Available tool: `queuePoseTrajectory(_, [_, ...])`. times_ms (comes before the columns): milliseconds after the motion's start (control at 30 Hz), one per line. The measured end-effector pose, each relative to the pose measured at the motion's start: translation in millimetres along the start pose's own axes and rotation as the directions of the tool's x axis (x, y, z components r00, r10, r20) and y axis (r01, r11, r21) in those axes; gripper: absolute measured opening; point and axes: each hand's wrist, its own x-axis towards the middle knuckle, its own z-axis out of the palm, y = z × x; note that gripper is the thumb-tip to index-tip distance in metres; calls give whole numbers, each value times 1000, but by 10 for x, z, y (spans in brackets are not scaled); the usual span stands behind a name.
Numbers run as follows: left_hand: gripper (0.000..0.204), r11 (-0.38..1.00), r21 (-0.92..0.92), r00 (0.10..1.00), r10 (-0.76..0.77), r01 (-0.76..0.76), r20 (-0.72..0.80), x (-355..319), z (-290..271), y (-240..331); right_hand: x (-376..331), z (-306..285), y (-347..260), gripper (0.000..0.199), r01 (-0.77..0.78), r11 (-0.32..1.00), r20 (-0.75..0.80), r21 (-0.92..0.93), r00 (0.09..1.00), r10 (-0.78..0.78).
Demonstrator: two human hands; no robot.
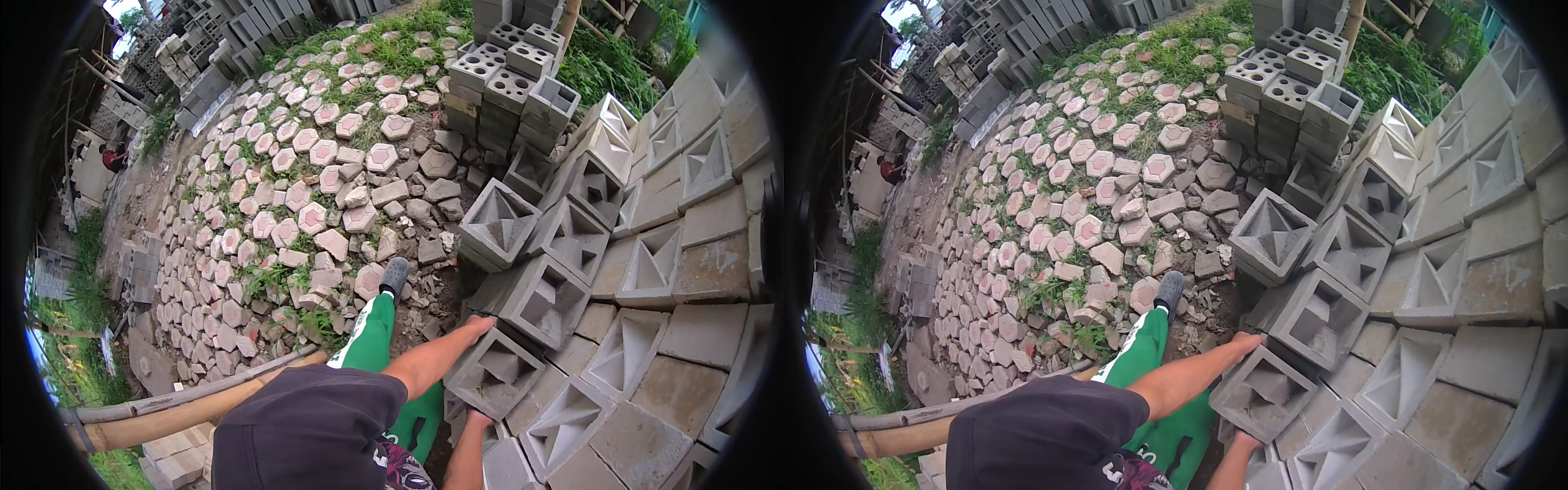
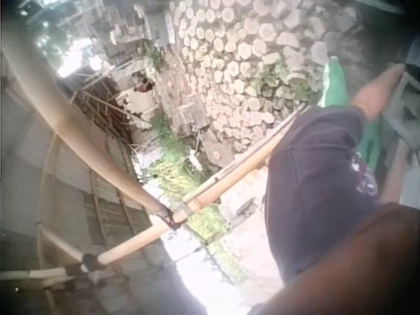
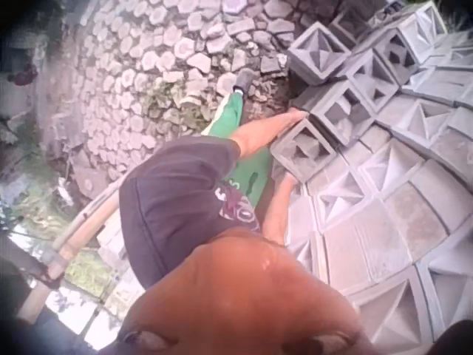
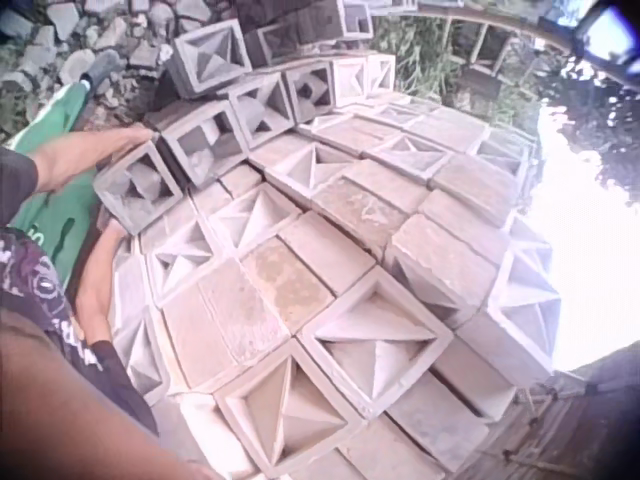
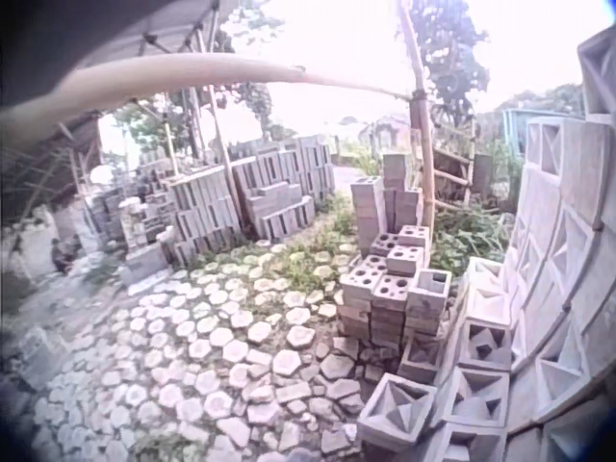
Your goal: The person takes bricks from a stack and places them onto a low wall one by one.
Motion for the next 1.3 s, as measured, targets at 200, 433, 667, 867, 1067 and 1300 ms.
queuePoseTrajectory(200, [36,994,-108,997,-13,5,-75,-371,-135,-108,85,-250,-96,64,309,506,88,-805,907,-413])
queuePoseTrajectory(433, [38,993,25,902,96,-117,421,-1038,-1344,-435,59,-39,206,63,98,798,-137,-594,966,-221])
queuePoseTrajectory(667, [75,874,397,954,205,-279,220,-1532,-2149,-774,31,65,645,62,12,818,-113,-575,989,-93])
queuePoseTrajectory(867, [76,996,89,986,5,-20,169,-2088,-2833,-901,-25,-70,967,61,-101,807,-126,-581,991,34])
queuePoseTrajectory(1067, [77,884,-467,997,33,1,66,-1599,-3038,-1588,-87,297,1551,60,-188,731,-194,-655,978,78])
queuePoseTrajectory(1300, [71,903,-384,980,159,-193,-118,-1587,-3853,-792,148,1271,1980,59,-180,537,-198,-824,980,24])
